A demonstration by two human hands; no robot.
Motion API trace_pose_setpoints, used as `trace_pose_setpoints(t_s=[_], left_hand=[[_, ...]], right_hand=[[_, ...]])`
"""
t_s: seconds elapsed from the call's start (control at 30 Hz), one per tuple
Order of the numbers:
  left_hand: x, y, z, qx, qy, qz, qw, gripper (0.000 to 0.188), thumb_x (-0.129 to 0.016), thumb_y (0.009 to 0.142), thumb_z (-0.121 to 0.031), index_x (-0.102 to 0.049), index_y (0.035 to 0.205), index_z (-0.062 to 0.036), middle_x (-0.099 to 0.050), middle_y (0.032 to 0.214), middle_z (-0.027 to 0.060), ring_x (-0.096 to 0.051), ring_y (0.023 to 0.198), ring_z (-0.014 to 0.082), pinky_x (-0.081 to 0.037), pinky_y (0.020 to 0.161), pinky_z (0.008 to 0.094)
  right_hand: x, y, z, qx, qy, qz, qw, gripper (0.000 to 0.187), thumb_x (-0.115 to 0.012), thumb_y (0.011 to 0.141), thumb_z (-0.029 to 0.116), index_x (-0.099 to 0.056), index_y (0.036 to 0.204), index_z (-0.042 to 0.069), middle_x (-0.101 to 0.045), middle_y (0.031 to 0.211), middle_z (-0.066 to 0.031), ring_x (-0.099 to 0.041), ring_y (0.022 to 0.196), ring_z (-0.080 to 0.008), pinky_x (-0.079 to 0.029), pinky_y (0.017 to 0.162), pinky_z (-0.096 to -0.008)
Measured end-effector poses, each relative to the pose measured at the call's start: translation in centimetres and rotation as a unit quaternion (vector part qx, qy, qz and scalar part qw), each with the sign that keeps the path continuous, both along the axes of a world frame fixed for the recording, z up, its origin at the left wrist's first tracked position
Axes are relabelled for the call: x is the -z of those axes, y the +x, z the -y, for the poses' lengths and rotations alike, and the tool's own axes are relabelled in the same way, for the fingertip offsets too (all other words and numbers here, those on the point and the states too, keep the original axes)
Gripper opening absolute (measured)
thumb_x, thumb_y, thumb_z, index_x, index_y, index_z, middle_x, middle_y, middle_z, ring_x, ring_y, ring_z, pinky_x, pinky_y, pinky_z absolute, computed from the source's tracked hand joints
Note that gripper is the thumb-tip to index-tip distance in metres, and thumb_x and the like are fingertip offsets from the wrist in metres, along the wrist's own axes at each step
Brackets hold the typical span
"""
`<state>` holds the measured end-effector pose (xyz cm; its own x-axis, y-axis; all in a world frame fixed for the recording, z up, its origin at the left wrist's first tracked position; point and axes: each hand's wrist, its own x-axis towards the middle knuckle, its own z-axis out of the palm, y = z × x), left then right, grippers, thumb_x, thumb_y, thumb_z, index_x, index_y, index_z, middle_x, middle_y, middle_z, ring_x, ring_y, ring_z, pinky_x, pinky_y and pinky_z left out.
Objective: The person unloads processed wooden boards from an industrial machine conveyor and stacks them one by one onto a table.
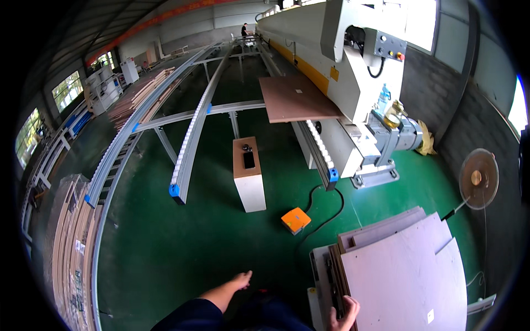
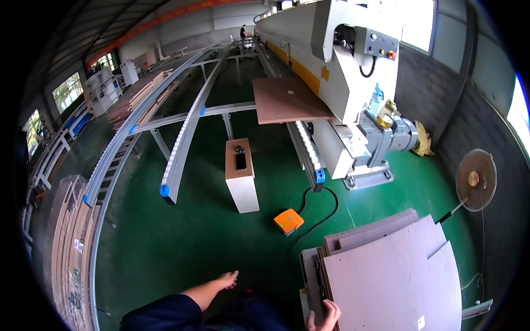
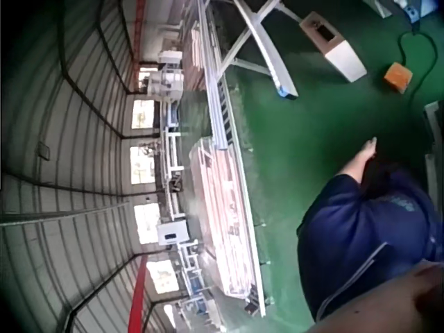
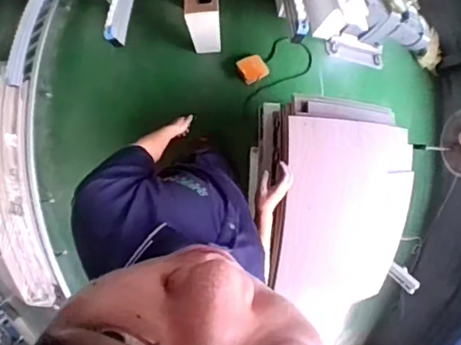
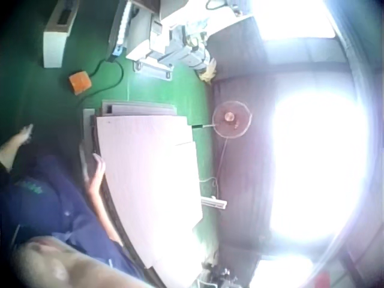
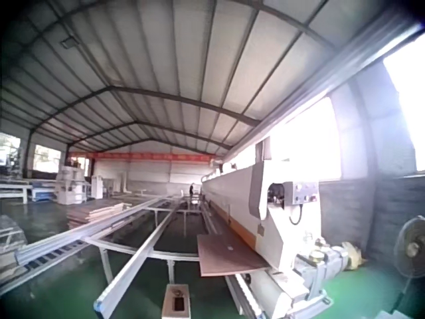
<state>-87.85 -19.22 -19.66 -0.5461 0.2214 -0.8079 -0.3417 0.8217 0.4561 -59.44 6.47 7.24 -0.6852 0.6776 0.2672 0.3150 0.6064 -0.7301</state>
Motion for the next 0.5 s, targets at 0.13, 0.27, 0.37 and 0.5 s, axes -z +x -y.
trace_pose_setpoints(t_s=[0.13,0.27,0.37,0.5], left_hand=[[-1.7,-6.1,-0.1,-0.129,0.061,0.003,0.99,0.066,-0.027,0.093,-0.061,-0.053,0.111,-0.0037,-0.066,0.091,0.0107,-0.064,0.069,0.0196,-0.05,0.056,0.0336],[-4.3,-13.3,-5.8,-0.216,0.204,-0.036,0.954,0.066,-0.033,0.092,-0.062,-0.05,0.115,-0.0033,-0.065,0.091,0.0104,-0.063,0.068,0.0177,-0.05,0.057,0.0317],[-6.3,-18.3,-10.4,-0.226,0.307,-0.016,0.924,0.066,-0.037,0.09,-0.063,-0.048,0.118,-0.0036,-0.065,0.092,0.0104,-0.063,0.068,0.0172,-0.051,0.059,0.0299],[-8.8,-24.1,-13.5,-0.231,0.379,0.035,0.895,0.059,-0.037,0.093,-0.057,-0.048,0.116,-0.0036,-0.065,0.093,0.0106,-0.064,0.071,0.019,-0.052,0.064,0.0332]], right_hand=[[0.8,-6.5,-1.5,-0.092,-0.328,-0.028,0.94,0.031,-0.059,0.087,0.006,-0.052,0.117,0.002,-0.061,0.104,-0.0082,-0.058,0.093,-0.0165,-0.047,0.085,-0.0299],[2.3,-16.0,-3.6,-0.132,-0.46,-0.067,0.876,0.029,-0.057,0.087,0.005,-0.049,0.115,0.0,-0.06,0.098,-0.0105,-0.059,0.087,-0.0169,-0.049,0.079,-0.0283],[2.4,-24.4,-5.3,-0.108,-0.491,-0.119,0.856,0.029,-0.055,0.088,0.01,-0.05,0.115,-0.001,-0.06,0.098,-0.0131,-0.06,0.083,-0.02,-0.049,0.077,-0.032],[2.0,-35.0,-7.3,-0.047,-0.533,-0.139,0.833,0.032,-0.053,0.09,0.016,-0.049,0.117,0.001,-0.06,0.099,-0.0133,-0.061,0.08,-0.023,-0.05,0.073,-0.0352]])
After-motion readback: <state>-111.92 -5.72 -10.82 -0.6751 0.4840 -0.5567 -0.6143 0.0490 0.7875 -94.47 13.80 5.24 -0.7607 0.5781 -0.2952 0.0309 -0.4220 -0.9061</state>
